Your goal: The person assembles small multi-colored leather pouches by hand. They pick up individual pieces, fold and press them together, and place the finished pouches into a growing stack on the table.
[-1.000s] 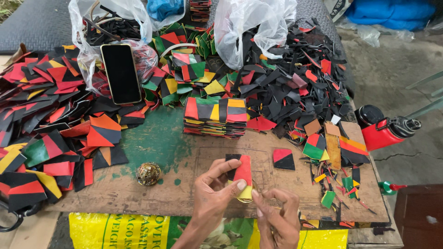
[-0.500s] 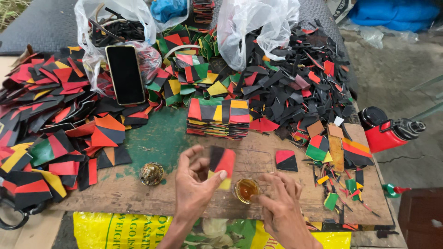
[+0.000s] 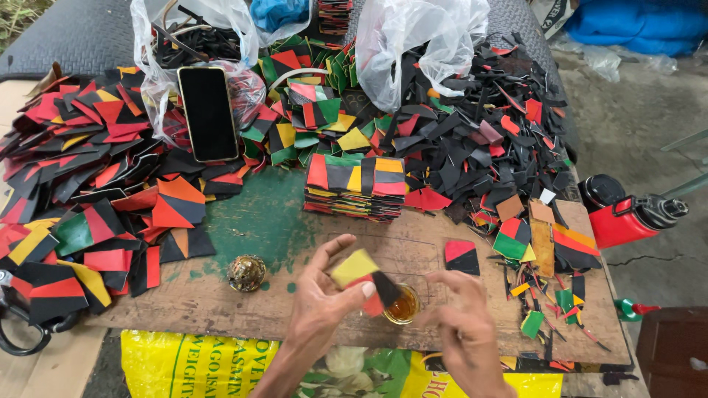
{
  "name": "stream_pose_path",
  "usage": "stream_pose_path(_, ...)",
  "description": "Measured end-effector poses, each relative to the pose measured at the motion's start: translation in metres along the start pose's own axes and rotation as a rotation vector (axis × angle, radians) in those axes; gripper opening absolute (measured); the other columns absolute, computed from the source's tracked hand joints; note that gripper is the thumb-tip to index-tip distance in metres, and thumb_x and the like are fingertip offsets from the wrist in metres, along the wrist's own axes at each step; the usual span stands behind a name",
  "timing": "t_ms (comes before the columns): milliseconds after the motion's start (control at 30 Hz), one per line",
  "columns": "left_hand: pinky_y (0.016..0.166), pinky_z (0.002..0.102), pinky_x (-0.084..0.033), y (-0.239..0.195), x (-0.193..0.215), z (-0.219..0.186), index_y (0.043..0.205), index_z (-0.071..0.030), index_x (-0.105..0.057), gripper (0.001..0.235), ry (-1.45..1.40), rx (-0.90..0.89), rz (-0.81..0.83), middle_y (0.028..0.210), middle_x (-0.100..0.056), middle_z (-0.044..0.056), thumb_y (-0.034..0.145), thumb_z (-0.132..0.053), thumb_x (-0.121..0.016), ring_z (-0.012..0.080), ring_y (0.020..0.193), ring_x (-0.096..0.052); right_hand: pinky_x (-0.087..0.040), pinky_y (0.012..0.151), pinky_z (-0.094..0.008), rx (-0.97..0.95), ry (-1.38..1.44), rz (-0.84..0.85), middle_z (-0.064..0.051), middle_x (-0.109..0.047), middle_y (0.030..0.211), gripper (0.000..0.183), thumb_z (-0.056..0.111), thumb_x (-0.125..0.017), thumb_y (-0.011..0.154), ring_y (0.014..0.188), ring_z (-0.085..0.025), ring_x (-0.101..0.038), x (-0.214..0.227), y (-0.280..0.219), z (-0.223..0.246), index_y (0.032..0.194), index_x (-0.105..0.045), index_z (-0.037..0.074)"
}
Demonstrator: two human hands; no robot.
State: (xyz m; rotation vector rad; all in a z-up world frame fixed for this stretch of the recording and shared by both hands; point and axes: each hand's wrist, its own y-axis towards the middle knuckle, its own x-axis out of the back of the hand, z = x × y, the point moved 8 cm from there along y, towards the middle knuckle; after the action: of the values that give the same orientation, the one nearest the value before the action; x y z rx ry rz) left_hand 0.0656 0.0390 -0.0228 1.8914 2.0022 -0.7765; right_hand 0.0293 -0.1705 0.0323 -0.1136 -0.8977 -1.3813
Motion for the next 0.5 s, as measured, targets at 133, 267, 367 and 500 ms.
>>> stream_pose_path(133,0.081,0.030,-0.057,-0.008,-0.022,0.014,0.135,-0.008,-0.055,0.059,-0.086,0.059,0.198,0.106,-0.075,0.013,0.081,-0.002,-0.080,0.0161,0.095,-0.071,-0.042,0.105,-0.036,-0.328,0.567,-0.197,-0.012,-0.056,0.139,0.037,-0.006,-0.061,0.087,0.124,-0.022,-0.055,-0.004,-0.019,-0.022,0.121,-0.074,0.003)
stream_pose_path(267,0.081,0.031,-0.060,-0.019,-0.027,0.036,0.123,0.009,-0.069,0.042,-0.080,0.205,0.164,0.104,-0.077,0.014,0.083,-0.002,-0.079,0.0168,0.090,-0.071,-0.040,0.109,-0.035,-0.222,0.534,-0.209,-0.012,-0.052,0.139,0.046,0.000,-0.062,0.093,0.125,-0.020,-0.050,-0.012,-0.020,-0.006,0.139,-0.061,-0.001)
stream_pose_path(367,0.074,0.035,-0.065,-0.026,-0.033,0.037,0.122,0.007,-0.070,0.043,-0.094,0.239,0.201,0.101,-0.076,0.012,0.081,-0.001,-0.078,0.0177,0.085,-0.072,-0.042,0.103,-0.033,-0.280,0.520,-0.191,-0.011,-0.052,0.137,0.049,0.004,-0.062,0.094,0.116,-0.019,-0.051,-0.017,-0.017,-0.007,0.143,-0.059,0.000)
stream_pose_path(500,0.067,0.037,-0.067,-0.026,-0.039,0.031,0.121,0.008,-0.069,0.043,-0.117,0.210,0.208,0.102,-0.073,0.006,0.079,0.000,-0.079,0.0169,0.084,-0.073,-0.042,0.103,-0.031,-0.292,0.510,-0.179,-0.011,-0.052,0.136,0.049,0.006,-0.063,0.094,0.113,-0.019,-0.051,-0.018,-0.016,-0.007,0.143,-0.060,0.000)
